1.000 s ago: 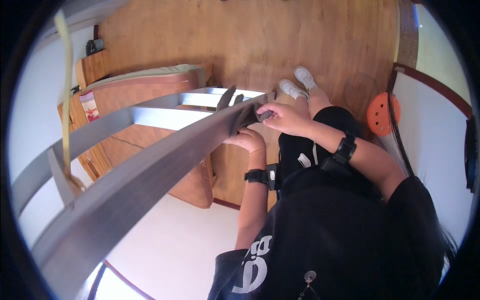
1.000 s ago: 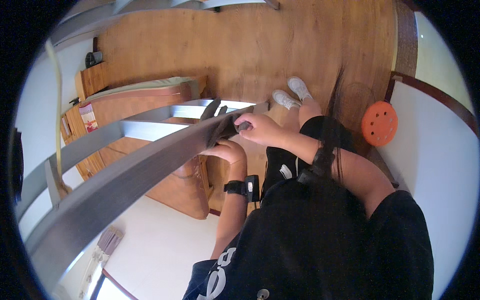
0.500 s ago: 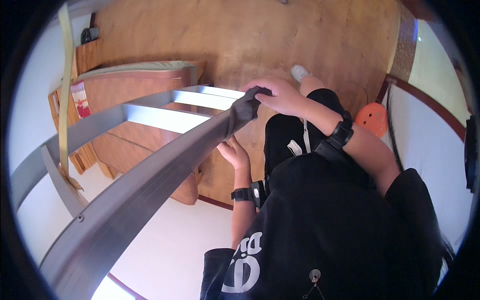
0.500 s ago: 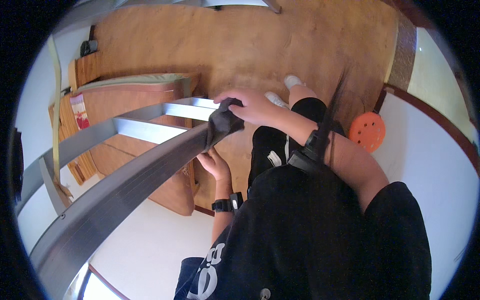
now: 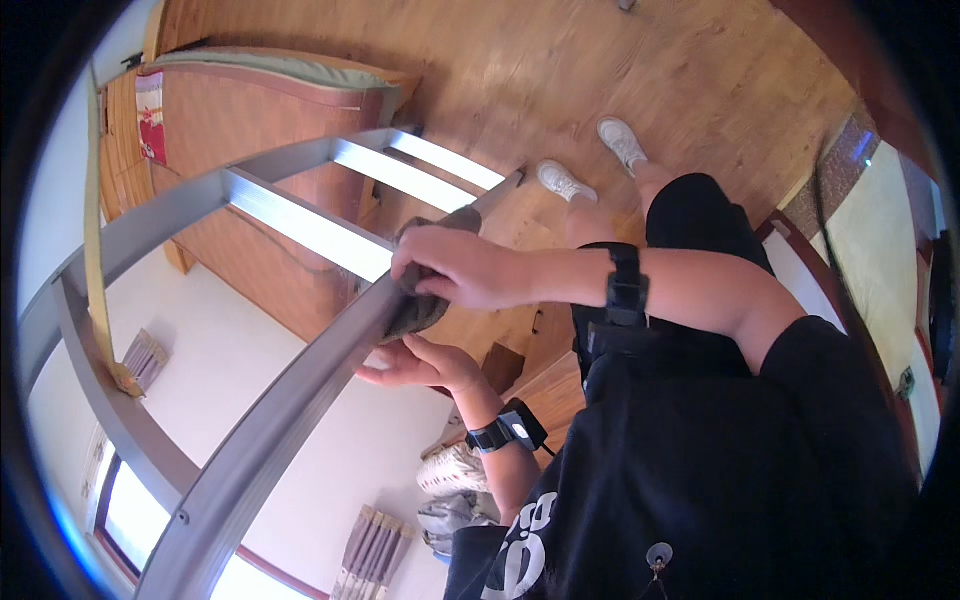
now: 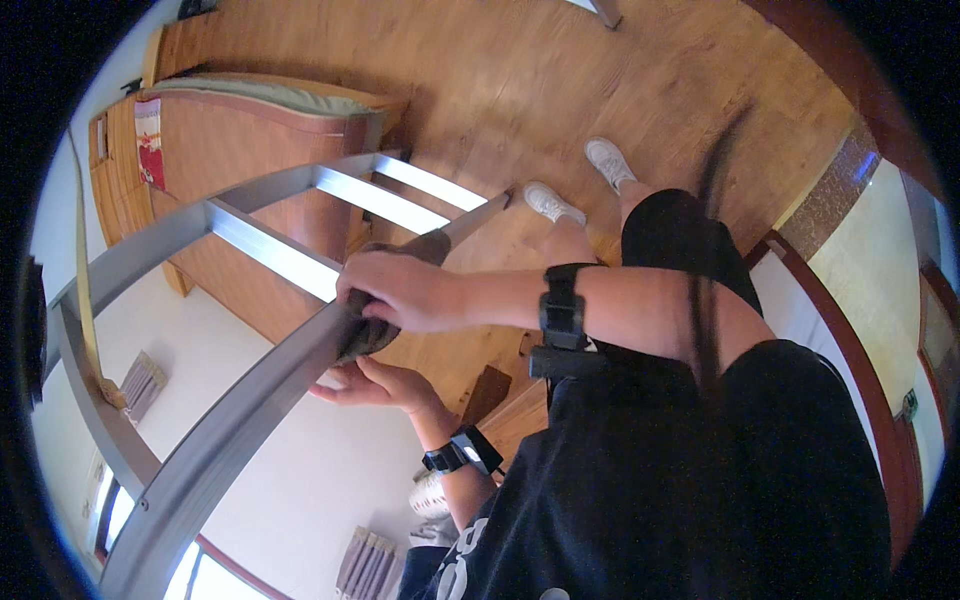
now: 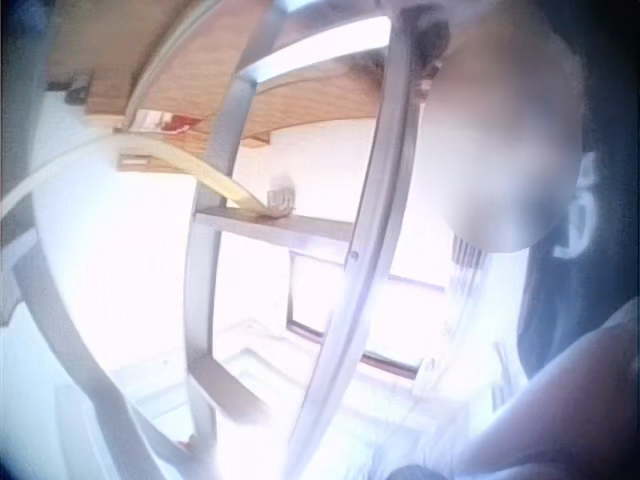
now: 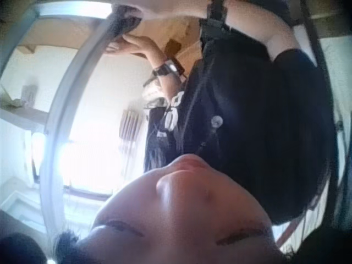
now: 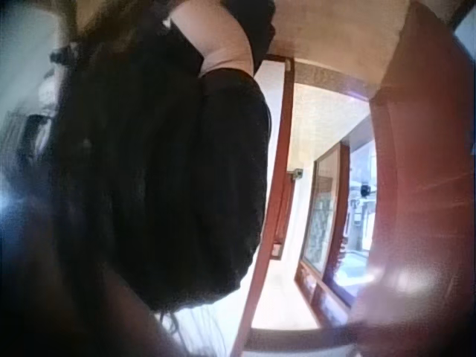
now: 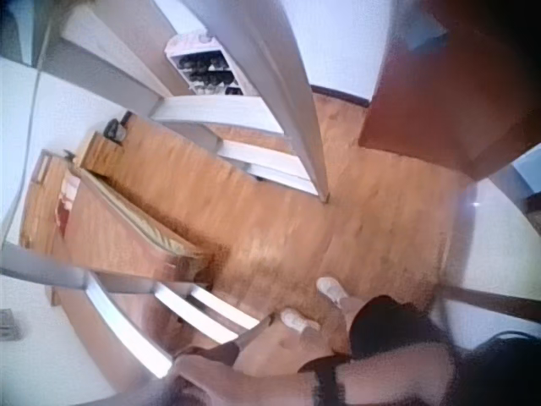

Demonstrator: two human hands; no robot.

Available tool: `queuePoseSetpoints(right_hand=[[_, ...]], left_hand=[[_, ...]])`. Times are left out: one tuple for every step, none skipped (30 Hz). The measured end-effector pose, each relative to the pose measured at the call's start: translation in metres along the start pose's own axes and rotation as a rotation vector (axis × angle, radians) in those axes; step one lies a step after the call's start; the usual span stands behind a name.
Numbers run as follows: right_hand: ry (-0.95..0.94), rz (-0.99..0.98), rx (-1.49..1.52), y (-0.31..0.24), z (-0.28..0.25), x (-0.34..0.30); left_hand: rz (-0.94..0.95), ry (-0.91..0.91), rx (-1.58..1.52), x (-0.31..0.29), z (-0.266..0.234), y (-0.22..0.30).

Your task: The person wipes the underside of a wooden desk with a cloth, then moves to wipe the rungs and side rails of a metal ladder. The person uses a cloth throughout and handles the ladder by moving it slightly while cleaning.

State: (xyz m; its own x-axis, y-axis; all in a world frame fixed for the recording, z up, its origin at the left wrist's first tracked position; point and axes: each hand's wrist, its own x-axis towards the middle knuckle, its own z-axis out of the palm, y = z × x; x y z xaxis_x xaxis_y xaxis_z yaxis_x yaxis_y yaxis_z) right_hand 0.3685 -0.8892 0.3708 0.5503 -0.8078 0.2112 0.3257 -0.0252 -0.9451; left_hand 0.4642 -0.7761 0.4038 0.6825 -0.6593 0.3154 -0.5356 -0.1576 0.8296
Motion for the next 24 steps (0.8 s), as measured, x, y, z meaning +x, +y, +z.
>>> queuePoseSetpoints(right_hand=[[-0.003,0.022,-0.046,0.017,0.001,-0.003],[-0.006,0.04,-0.096,0.039,0.001,-0.005],[-0.047,0.116,-0.048,0.064,0.0,-0.012],[-0.078,0.183,-0.025,0.088,0.0,-0.021],[-0.102,0.25,0.0,0.107,-0.001,-0.033],[-0.116,0.317,0.021,0.119,-0.002,-0.039],[-0.073,0.324,0.003,0.122,0.004,-0.041],[-0.043,0.319,0.03,0.111,0.012,-0.043],[0.001,0.311,0.051,0.09,0.016,-0.039],[0.04,0.297,0.074,0.072,0.017,-0.035],[0.052,0.251,0.123,0.064,0.017,-0.031],[0.054,0.211,0.185,0.056,0.02,-0.029],[0.069,0.168,0.238,0.053,0.021,-0.027],[0.085,0.125,0.29,0.057,0.021,-0.026],[0.144,0.167,0.295,0.076,0.024,-0.03],[0.161,0.213,0.219,0.098,0.024,-0.037],[0.152,0.267,0.171,0.116,0.026,-0.046],[0.202,0.3,0.053,0.155,0.019,-0.055],[0.249,0.352,0.091,0.172,0.016,-0.058],[0.217,0.412,0.097,0.184,0.018,-0.064],[0.184,0.471,0.104,0.197,0.021,-0.069],[0.16,0.536,0.107,0.203,0.02,-0.067],[0.194,0.364,0.093,0.194,0.023,-0.063],[0.177,0.315,0.159,0.171,0.022,-0.055]], left_hand=[[-0.04,0.0,0.073,-0.002,0.003,0.004],[-0.094,-0.035,0.086,-0.004,0.003,-0.001],[-0.148,-0.065,0.099,-0.006,0.002,-0.008],[-0.205,-0.099,0.11,-0.007,0.001,-0.015],[-0.223,-0.119,0.083,-0.008,0.003,-0.014],[-0.229,-0.095,0.081,-0.008,0.005,-0.016],[-0.24,-0.076,0.076,-0.008,0.006,-0.022],[-0.257,-0.038,0.078,-0.011,0.005,-0.026],[-0.278,-0.047,0.113,-0.011,0.006,-0.029],[-0.296,-0.05,0.15,-0.012,0.005,-0.027],[-0.313,-0.056,0.179,-0.013,0.007,-0.03],[-0.338,-0.019,0.076,-0.014,0.008,-0.029],[-0.361,0.007,-0.036,-0.014,0.013,-0.027],[-0.384,0.032,-0.148,-0.015,0.017,-0.03],[-0.333,0.051,-0.164,-0.018,0.019,-0.04],[-0.35,0.042,-0.172,-0.021,0.022,-0.049],[-0.368,0.057,-0.152,-0.023,0.019,-0.048],[-0.384,0.013,-0.204,-0.024,0.033,-0.071],[-0.401,-0.006,-0.184,-0.028,0.04,-0.078],[-0.468,0.001,-0.167,-0.031,0.044,-0.087],[-0.534,0.008,-0.15,-0.035,0.046,-0.099],[-0.606,0.006,-0.134,-0.038,0.046,-0.114],[-0.635,-0.032,-0.198,-0.042,0.044,-0.126],[-0.662,-0.065,-0.264,-0.047,0.038,-0.139]])
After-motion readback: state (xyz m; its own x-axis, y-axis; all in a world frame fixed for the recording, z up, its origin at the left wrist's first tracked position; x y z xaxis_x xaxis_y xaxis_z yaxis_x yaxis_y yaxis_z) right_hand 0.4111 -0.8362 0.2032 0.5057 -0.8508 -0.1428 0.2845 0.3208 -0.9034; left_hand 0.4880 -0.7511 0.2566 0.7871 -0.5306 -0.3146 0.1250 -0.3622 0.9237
